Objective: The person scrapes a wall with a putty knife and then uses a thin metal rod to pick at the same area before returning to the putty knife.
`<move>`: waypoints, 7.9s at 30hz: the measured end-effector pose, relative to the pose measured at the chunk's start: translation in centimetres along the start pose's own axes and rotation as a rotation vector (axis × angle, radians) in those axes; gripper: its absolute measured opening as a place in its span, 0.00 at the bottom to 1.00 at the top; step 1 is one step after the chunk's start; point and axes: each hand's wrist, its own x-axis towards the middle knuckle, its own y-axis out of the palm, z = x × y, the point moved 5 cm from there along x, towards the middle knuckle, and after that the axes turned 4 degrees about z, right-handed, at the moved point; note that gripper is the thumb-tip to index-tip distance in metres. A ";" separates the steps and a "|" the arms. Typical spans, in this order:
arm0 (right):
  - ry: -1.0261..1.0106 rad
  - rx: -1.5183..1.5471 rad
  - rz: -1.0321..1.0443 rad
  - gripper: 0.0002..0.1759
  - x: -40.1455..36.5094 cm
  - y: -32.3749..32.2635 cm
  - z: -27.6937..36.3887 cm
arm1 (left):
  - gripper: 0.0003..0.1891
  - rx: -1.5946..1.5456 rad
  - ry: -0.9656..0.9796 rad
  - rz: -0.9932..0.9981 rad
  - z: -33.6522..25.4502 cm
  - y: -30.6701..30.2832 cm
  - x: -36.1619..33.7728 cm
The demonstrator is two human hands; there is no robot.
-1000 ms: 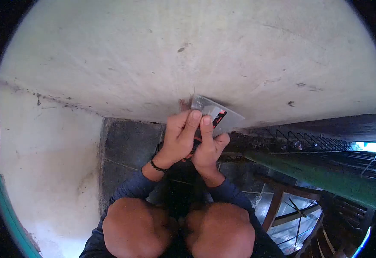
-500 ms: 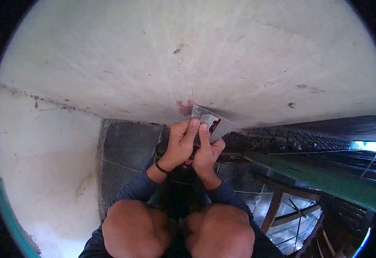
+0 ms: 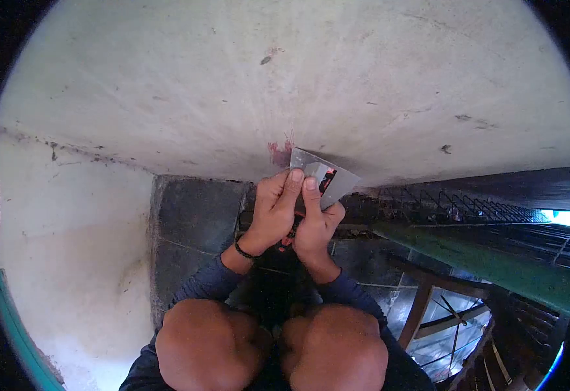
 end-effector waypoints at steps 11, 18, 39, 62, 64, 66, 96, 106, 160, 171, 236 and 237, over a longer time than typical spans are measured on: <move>-0.139 0.031 0.088 0.11 0.5 2.6 3.9 | 0.19 -0.078 0.114 0.014 -4.8 -0.7 1.4; -0.077 -0.011 0.026 0.11 0.4 -0.2 -0.6 | 0.18 -0.066 0.015 0.015 0.4 -0.2 -0.1; -0.066 -0.009 0.056 0.12 0.7 1.1 1.3 | 0.18 0.009 0.078 0.013 -2.3 -0.6 0.8; -0.047 0.013 0.110 0.12 -0.1 1.4 2.9 | 0.19 -0.018 0.076 0.053 -4.3 -0.5 1.1; -0.048 0.009 0.080 0.12 0.0 1.4 2.3 | 0.19 -0.010 0.056 0.035 -1.7 -0.4 0.4; -0.042 0.019 0.050 0.10 0.1 1.5 2.3 | 0.19 0.000 0.056 0.025 -1.0 -0.4 0.8; -0.224 -0.066 0.263 0.09 -0.8 -0.1 1.0 | 0.19 -0.073 -0.055 0.007 -0.9 -0.7 -0.1; -0.163 -0.018 0.205 0.09 -0.2 0.0 1.2 | 0.20 -0.006 0.050 0.072 -2.6 -0.3 0.9; -0.226 -0.008 0.138 0.09 -1.4 2.6 5.2 | 0.20 -0.091 0.043 0.100 -5.1 -0.5 1.2; -0.206 -0.027 0.173 0.10 -1.7 2.3 5.0 | 0.20 -0.059 0.032 0.121 -4.8 -0.5 1.3; -0.219 -0.025 0.196 0.09 -1.0 2.1 5.1 | 0.20 -0.054 0.080 0.107 -4.5 -0.3 1.5; -0.230 -0.029 0.211 0.09 -1.0 2.2 5.4 | 0.20 -0.055 0.088 0.114 -4.8 -0.3 1.7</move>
